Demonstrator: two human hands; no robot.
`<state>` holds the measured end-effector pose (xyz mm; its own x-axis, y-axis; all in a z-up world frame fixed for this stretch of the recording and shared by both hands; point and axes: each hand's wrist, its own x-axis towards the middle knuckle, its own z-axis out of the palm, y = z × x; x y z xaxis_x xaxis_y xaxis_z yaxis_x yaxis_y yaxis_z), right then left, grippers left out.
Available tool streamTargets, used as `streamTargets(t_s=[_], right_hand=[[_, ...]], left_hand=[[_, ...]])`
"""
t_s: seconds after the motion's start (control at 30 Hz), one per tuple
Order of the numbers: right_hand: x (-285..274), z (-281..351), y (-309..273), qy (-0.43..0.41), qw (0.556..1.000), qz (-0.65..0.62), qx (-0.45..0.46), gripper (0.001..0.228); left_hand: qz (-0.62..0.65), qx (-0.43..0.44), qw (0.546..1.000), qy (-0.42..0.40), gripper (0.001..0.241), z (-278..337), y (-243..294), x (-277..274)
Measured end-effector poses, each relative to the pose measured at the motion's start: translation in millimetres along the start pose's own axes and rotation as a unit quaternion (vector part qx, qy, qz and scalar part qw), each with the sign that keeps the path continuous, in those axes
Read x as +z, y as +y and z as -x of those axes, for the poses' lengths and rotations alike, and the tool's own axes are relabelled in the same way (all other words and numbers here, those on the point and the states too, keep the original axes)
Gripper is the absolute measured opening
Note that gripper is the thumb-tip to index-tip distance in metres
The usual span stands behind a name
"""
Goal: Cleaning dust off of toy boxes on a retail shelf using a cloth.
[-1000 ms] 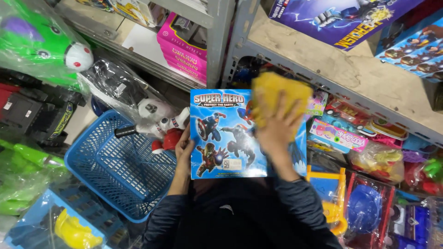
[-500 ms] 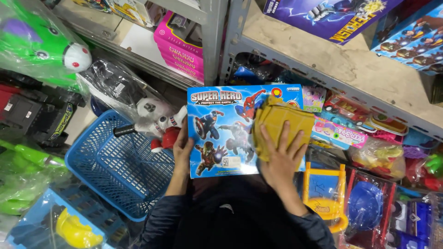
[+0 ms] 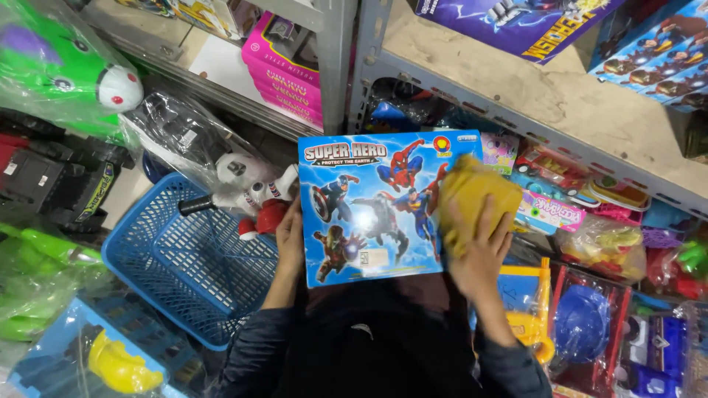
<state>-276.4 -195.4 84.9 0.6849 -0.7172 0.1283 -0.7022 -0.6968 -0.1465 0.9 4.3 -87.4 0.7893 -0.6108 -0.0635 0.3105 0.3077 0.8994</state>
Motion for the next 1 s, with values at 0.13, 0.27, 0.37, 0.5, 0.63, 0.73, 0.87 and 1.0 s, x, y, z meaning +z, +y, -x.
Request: streamTargets(t_s=[0.13, 0.27, 0.37, 0.5, 0.63, 0.73, 0.87, 1.0], right_hand=[[23.2, -11.0, 6.4, -0.003, 0.981, -0.155, 0.114, 0.07], [16.5, -11.9, -15.9, -0.008, 0.978, -0.166, 0.126, 0.074], [14.2, -13.7, -24.5, -0.004, 0.986, -0.138, 0.098, 0.079], [3.8, -14.9, -42.1, 0.003, 0.986, -0.155, 0.057, 0.081], [-40.5, -12.7, -86.9, 0.018, 0.968, -0.243, -0.065, 0.074], [-87.2, -5.6, -109.2, 0.044, 0.937, -0.315, -0.145, 0.069], [-98.7, 16.6, -102.8, 0.015, 0.873, -0.446, -0.197, 0.063], [-7.9, 65.4, -30.9, -0.111, 0.8, -0.58, -0.105, 0.059]], left_hand=[[-0.031, -0.061, 0.997, -0.041, 0.057, 18.3, -46.9, -30.2], [0.306, -0.143, 0.936, -0.102, 0.084, 30.2, 41.9, 29.7], [0.365, -0.171, 0.915, -0.018, 0.079, 28.2, -4.2, -1.4], [0.349, -0.166, 0.921, -0.054, 0.061, 30.0, -17.3, -5.3], [0.326, -0.164, 0.915, -0.17, 0.061, 52.2, 31.2, 44.5], [0.314, -0.204, 0.905, -0.203, 0.071, 72.3, 70.6, 88.0], [0.407, -0.2, 0.793, -0.407, 0.111, 79.9, 80.6, 114.0], [-0.114, 0.213, 0.933, -0.268, 0.104, 54.2, 183.0, 188.7]])
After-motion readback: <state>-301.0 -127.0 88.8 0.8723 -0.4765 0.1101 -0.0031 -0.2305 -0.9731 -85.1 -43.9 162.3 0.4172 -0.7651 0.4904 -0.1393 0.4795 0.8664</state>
